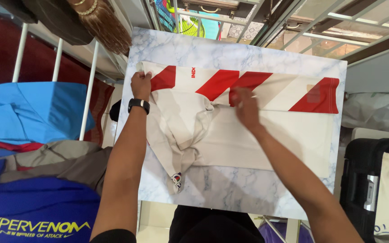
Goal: The person picks up a shirt from a pile, spreads it on a table, and folds it into a small rectangle before placing it inside a suitcase.
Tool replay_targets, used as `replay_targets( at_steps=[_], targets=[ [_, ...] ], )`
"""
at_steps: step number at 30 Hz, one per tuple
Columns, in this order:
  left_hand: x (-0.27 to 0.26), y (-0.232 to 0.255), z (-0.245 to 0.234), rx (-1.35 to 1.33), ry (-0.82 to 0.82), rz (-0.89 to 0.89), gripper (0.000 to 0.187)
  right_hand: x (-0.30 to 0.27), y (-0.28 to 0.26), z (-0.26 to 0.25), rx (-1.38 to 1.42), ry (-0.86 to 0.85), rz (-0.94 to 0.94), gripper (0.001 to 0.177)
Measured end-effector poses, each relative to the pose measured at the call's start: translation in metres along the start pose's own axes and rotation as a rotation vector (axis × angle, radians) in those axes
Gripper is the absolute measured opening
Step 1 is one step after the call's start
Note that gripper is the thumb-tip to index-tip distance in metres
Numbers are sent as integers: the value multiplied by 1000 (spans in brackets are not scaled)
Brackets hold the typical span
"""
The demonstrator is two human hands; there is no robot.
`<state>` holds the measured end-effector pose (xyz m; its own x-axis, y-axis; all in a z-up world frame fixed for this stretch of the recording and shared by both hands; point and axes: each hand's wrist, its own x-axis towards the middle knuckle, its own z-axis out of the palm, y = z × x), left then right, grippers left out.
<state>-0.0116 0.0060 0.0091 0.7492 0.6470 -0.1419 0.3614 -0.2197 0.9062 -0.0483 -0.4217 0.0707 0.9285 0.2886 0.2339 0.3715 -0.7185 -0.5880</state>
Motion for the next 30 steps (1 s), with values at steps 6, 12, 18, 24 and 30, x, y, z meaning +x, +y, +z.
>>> replay_targets(
  at_steps=[6,12,18,24,30],
  targets=[
    [16,5,3,74,4,47,22,9,140,-40,-536,69,157,55],
    [24,15,6,26,-12,40,18,-27,161,-99,-333,-197,816,75],
    [31,17,15,50,-54,48,17,-33,136,-111,-329,-174,903,75],
    [36,14,22,84,16,171,13,-27,135,-115,-328,-220,913,77],
    [-1,34,4,229,-4,458,28,-27,157,-105,-460,-257,920,70]
  ],
)
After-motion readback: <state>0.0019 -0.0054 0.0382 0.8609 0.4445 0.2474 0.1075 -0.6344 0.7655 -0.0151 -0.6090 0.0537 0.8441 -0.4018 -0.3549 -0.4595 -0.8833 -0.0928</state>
